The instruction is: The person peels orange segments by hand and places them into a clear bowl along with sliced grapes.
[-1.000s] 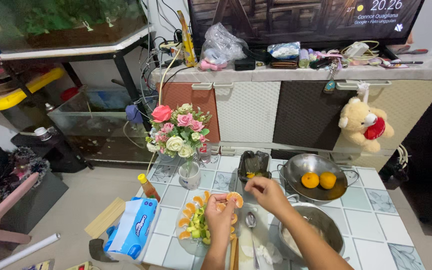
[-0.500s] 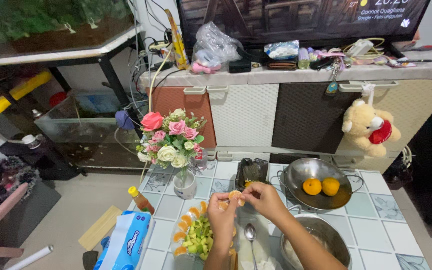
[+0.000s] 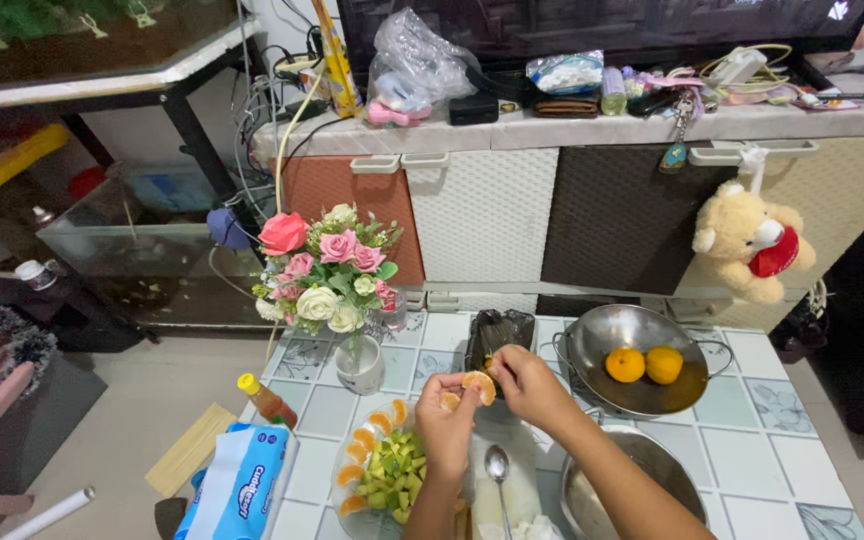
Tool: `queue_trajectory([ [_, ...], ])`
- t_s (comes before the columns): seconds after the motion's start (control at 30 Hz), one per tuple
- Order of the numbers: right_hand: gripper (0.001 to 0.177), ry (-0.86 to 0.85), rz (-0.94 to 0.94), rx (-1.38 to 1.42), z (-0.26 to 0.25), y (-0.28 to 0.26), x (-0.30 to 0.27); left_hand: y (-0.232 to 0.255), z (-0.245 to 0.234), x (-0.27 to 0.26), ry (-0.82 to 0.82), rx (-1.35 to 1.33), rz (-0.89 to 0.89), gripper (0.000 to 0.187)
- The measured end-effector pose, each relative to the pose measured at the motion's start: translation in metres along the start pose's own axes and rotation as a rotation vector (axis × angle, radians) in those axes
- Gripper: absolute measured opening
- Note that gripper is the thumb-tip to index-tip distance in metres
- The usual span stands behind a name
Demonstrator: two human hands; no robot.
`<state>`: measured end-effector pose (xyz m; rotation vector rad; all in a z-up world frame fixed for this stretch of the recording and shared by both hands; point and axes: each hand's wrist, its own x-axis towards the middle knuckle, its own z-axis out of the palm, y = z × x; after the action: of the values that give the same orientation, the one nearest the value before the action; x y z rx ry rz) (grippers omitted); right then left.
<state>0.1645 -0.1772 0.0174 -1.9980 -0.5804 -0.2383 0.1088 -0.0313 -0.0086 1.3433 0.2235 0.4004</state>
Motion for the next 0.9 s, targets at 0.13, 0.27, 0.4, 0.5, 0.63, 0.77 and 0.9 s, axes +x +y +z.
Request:
queue_trajectory([
  [0.13,0.010,-0.029,0.062,0.039,-0.004,0.008,0.006,-0.010,0.001,0.004,0.008,0.012,0.003,0.014],
  [0.27,0.010,-0.039,0.141,0.141,-0.010,0.011,0.017,-0.018,0.001,0.010,0.017,-0.002,-0.020,0.015],
  [0.4,0.013,-0.025,0.052,0.049,-0.014,0.020,0.031,-0.024,0.000,0.012,0.028,-0.044,-0.037,0.017],
  [0.5,0.009,-0.035,0.004,-0.173,-0.012,0.022,0.040,-0.025,-0.001,0.013,0.030,-0.022,-0.021,0.017],
  [0.63,0.025,0.003,-0.048,-0.475,-0.015,0.014,0.043,-0.029,0.000,0.014,0.045,-0.007,-0.034,0.018],
  [0.77,0.020,-0.123,0.007,-0.517,-0.015,0.021,0.045,-0.033,-0.001,0.014,0.032,-0.018,-0.018,0.018],
  [0.9,0.011,-0.112,-0.002,-0.469,-0.009,0.032,0.040,-0.033,-0.002,0.011,0.024,-0.070,-0.055,0.016],
])
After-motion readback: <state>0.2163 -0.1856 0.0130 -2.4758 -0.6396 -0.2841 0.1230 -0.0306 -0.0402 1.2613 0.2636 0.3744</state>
